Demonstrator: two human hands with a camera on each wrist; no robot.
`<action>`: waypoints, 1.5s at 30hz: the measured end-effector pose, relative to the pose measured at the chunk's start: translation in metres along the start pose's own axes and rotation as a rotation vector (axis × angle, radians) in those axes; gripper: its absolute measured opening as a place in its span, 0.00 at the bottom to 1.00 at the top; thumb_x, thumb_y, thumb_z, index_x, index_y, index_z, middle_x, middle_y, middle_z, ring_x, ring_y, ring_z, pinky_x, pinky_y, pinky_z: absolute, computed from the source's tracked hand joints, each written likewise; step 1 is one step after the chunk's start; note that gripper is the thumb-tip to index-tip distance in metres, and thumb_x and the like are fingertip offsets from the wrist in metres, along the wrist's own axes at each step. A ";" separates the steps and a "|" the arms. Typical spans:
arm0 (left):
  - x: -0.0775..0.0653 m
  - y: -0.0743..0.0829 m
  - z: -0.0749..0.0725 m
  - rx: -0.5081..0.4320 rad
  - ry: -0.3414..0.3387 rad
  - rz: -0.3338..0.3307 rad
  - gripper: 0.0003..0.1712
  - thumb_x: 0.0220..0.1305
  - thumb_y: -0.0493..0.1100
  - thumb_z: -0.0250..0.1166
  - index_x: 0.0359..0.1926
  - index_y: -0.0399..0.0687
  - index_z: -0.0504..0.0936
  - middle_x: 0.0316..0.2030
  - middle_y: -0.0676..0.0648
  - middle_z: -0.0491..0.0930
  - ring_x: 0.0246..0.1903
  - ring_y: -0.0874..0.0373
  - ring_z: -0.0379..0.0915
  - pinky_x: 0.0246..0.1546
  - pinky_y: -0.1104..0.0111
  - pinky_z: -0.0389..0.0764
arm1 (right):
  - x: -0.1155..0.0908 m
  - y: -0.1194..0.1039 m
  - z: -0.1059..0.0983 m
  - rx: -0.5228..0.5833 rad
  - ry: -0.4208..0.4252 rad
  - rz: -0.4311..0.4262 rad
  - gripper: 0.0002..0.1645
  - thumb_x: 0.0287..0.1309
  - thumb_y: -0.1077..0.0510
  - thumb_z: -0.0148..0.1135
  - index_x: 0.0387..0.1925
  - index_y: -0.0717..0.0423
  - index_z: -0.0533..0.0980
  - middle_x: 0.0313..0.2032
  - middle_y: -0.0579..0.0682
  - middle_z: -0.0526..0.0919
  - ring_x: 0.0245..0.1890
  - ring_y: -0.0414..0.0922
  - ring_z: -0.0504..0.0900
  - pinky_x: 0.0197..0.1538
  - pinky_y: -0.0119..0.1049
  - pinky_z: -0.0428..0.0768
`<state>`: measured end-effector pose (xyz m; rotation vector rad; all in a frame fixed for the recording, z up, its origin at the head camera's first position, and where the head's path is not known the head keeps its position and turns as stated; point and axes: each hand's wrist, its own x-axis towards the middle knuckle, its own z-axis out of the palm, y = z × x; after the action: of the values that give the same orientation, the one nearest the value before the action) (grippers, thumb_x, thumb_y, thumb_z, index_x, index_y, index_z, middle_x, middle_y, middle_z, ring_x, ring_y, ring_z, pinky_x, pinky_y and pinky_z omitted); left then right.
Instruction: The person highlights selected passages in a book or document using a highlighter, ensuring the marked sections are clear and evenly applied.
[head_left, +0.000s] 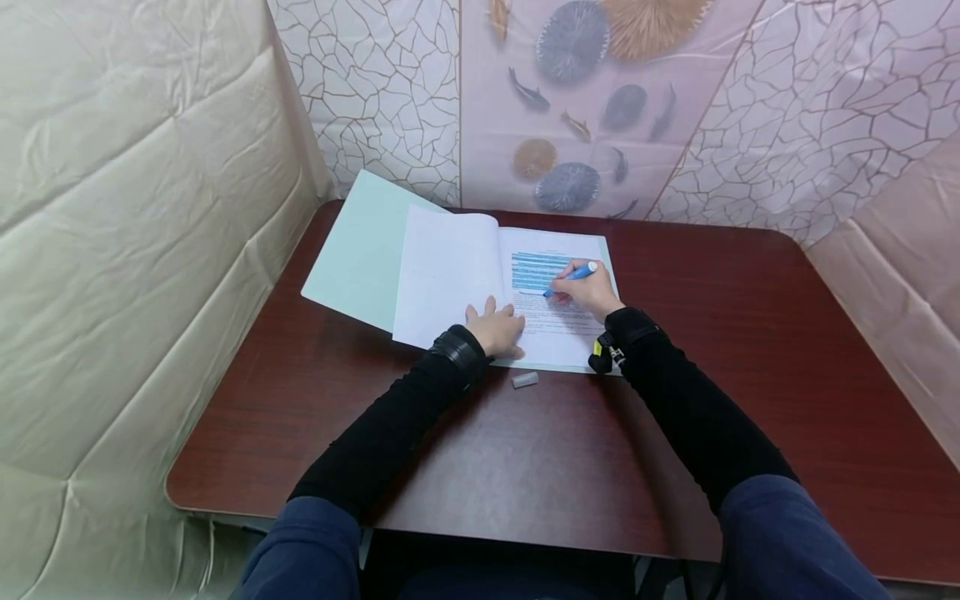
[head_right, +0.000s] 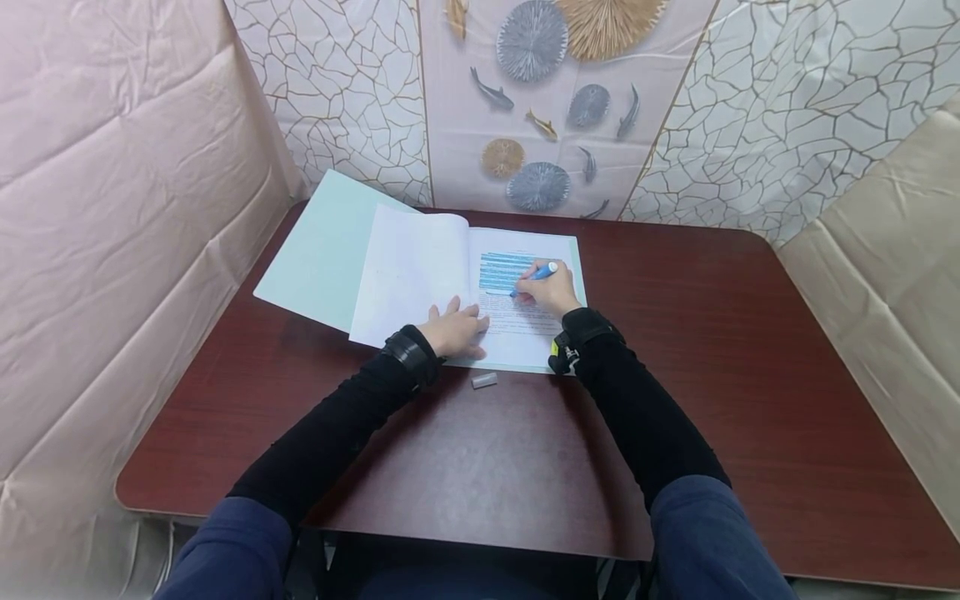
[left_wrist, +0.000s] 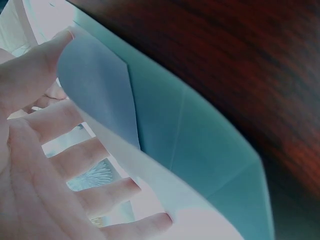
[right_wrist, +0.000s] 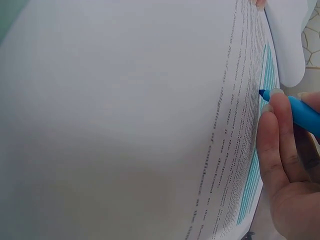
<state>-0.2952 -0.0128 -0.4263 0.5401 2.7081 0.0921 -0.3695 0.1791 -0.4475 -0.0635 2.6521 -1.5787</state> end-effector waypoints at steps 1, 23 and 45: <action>-0.001 0.000 0.000 0.002 0.002 0.000 0.36 0.64 0.57 0.61 0.71 0.57 0.64 0.75 0.47 0.53 0.75 0.40 0.38 0.71 0.39 0.47 | 0.000 0.000 0.000 -0.001 0.001 0.000 0.07 0.56 0.60 0.66 0.32 0.61 0.77 0.32 0.58 0.88 0.30 0.46 0.88 0.37 0.37 0.85; -0.002 0.001 0.000 0.006 0.012 0.003 0.36 0.64 0.57 0.61 0.71 0.56 0.64 0.75 0.47 0.54 0.75 0.39 0.38 0.71 0.39 0.47 | 0.000 0.003 -0.004 0.012 0.003 -0.014 0.08 0.56 0.61 0.66 0.30 0.63 0.77 0.31 0.54 0.87 0.30 0.46 0.88 0.37 0.38 0.86; -0.002 0.001 0.000 0.013 0.027 0.006 0.36 0.64 0.57 0.61 0.71 0.56 0.64 0.74 0.47 0.55 0.75 0.39 0.39 0.70 0.39 0.48 | 0.000 0.004 -0.008 -0.032 0.017 0.011 0.08 0.56 0.59 0.67 0.32 0.62 0.78 0.32 0.55 0.87 0.30 0.46 0.88 0.41 0.36 0.85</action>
<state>-0.2929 -0.0129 -0.4250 0.5548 2.7348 0.0842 -0.3702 0.1883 -0.4468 -0.0372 2.6864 -1.5407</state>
